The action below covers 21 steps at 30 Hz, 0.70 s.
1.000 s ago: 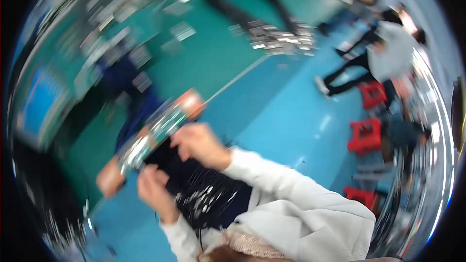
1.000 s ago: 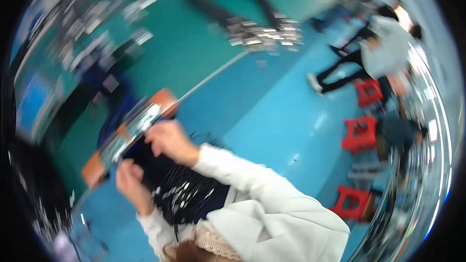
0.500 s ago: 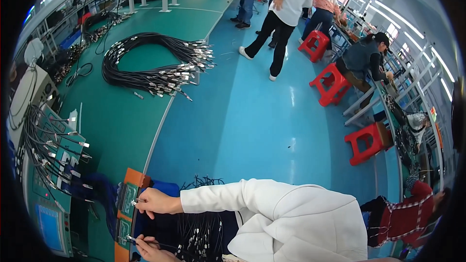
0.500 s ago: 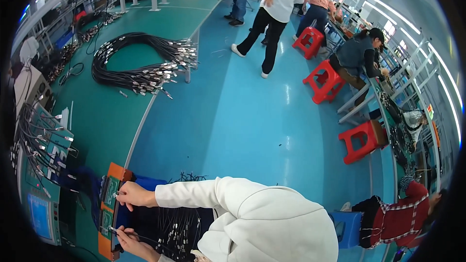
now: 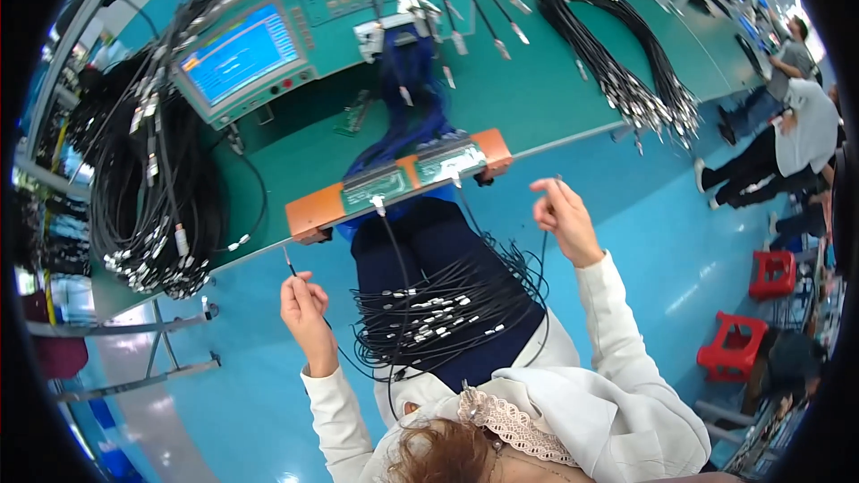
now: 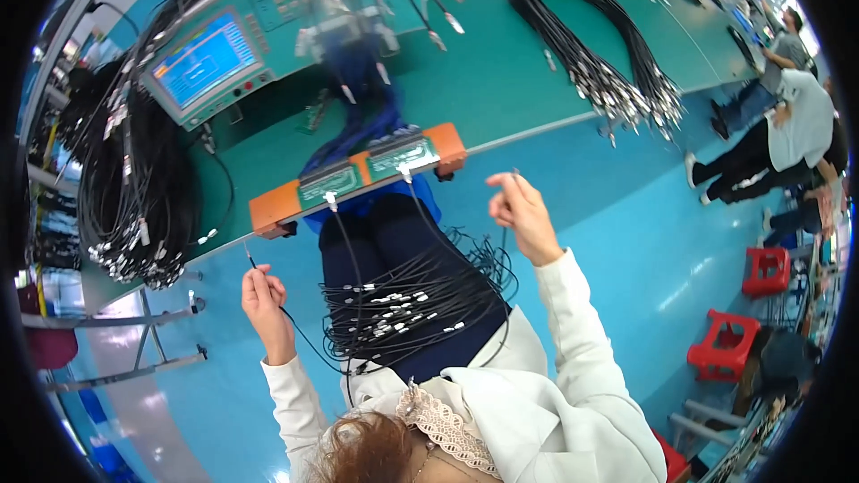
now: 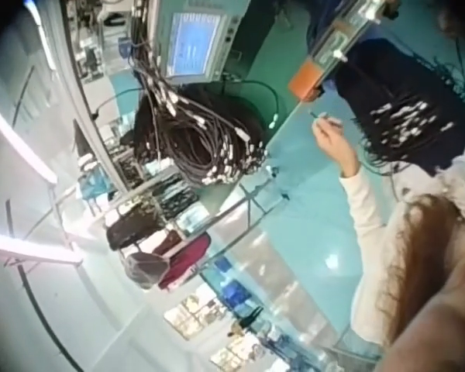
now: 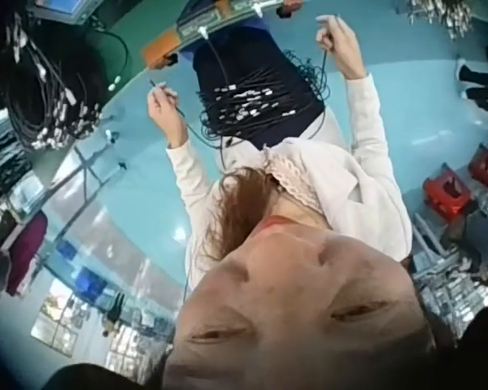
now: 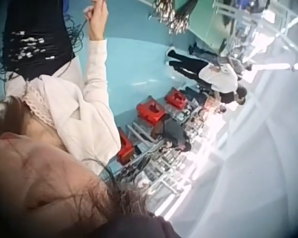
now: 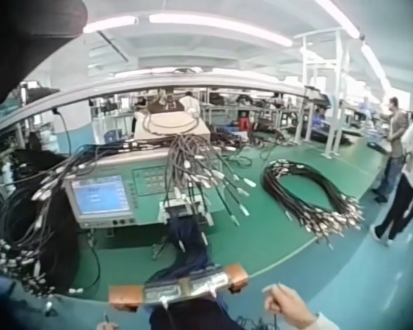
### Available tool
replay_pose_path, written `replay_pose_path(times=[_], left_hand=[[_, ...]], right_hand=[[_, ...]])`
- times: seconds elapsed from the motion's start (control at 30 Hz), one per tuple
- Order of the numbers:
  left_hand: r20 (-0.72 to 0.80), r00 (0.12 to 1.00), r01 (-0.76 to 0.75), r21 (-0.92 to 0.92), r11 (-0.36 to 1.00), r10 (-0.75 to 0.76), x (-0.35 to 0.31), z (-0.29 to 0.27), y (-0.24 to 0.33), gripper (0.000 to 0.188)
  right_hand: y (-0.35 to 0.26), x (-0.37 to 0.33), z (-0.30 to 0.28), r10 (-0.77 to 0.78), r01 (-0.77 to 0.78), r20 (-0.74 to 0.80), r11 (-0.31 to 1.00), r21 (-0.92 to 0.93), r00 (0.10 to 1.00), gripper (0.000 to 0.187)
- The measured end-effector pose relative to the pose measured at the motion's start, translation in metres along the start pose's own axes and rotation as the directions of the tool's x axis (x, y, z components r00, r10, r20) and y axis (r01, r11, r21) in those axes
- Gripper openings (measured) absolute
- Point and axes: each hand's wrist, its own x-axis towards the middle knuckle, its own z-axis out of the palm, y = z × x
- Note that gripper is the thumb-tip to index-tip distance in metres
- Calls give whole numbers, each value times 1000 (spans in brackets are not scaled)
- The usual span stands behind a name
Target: Testing individual wires from a cable bundle using an electronic testing machine at a workbench.
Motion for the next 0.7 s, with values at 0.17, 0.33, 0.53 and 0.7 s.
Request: replay_pose_path(times=[0.17,0.33,0.53,0.7], left_hand=[[-67,998,-3,-31,1000,1,-8,-9,0,18],[-70,997,9,-73,997,-14,-12,-11,-1,16],[69,990,114,94,989,-121,-16,16,11,16],[300,954,-83,292,953,-9,-15,67,5,18]], right_hand=[[18,-1,-12,-47,57,-92,993,103,995,25],[21,-2,-12,-34,36,-41,997,69,999,22],[22,0,4,-2,0,-41,998,-62,999,18],[2,-6,6,-43,33,-36,973,-227,998,23]])
